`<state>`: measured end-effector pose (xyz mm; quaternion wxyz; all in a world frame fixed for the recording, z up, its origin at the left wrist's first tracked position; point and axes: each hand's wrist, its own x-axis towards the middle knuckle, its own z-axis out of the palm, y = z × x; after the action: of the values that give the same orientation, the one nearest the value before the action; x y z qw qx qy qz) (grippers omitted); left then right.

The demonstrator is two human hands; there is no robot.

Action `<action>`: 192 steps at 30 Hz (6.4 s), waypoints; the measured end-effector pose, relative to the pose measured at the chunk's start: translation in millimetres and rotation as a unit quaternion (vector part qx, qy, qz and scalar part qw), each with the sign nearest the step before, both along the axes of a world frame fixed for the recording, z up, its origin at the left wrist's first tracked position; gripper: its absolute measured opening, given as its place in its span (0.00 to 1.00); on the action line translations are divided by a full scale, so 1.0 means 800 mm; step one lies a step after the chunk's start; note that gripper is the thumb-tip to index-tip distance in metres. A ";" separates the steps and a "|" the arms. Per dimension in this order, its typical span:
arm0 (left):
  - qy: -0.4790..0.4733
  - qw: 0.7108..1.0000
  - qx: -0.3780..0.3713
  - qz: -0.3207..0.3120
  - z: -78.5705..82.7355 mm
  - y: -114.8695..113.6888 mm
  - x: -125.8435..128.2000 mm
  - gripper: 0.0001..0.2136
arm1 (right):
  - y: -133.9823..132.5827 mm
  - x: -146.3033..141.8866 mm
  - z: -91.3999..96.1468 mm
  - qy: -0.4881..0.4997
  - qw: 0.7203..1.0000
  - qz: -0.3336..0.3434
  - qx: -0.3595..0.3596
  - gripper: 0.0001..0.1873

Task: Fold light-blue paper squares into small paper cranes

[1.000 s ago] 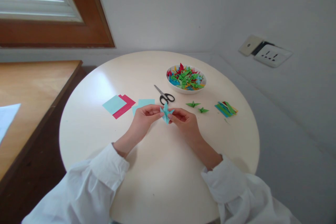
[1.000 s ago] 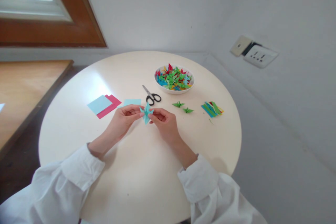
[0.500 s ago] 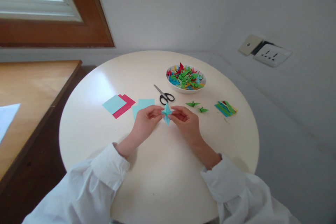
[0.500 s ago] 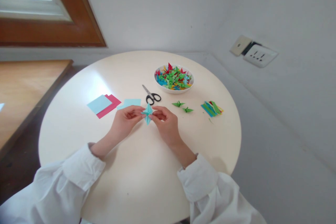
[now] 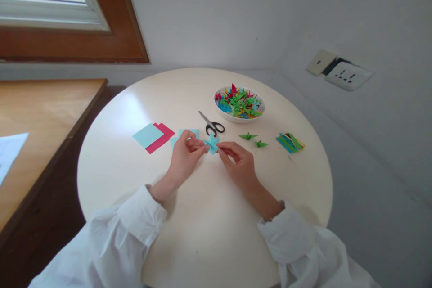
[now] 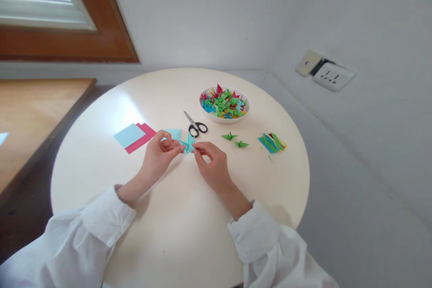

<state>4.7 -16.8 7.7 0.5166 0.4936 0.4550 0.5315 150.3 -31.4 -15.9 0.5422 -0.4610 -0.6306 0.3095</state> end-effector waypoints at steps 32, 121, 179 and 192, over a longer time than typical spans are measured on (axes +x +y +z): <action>0.199 0.971 0.136 0.002 -0.027 -0.005 0.001 0.04 | -0.002 -0.003 0.001 -0.109 0.992 -0.065 0.021 0.03; 0.088 0.993 0.037 -0.066 -0.007 -0.003 0.000 0.05 | 0.002 0.002 -0.003 -0.050 0.998 -0.041 -0.024 0.03; -0.002 0.999 -0.036 -0.035 -0.008 0.002 -0.004 0.08 | 0.007 0.000 0.003 0.132 0.975 0.007 -0.179 0.09; 0.105 0.984 -0.006 -0.141 -0.010 0.001 -0.002 0.10 | 0.008 0.001 0.004 0.127 0.981 0.003 -0.145 0.09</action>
<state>3.0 -16.3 -0.2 0.5385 0.6026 0.4361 0.3959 151.4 -24.8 -12.6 0.5444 -0.4898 -0.5062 0.4556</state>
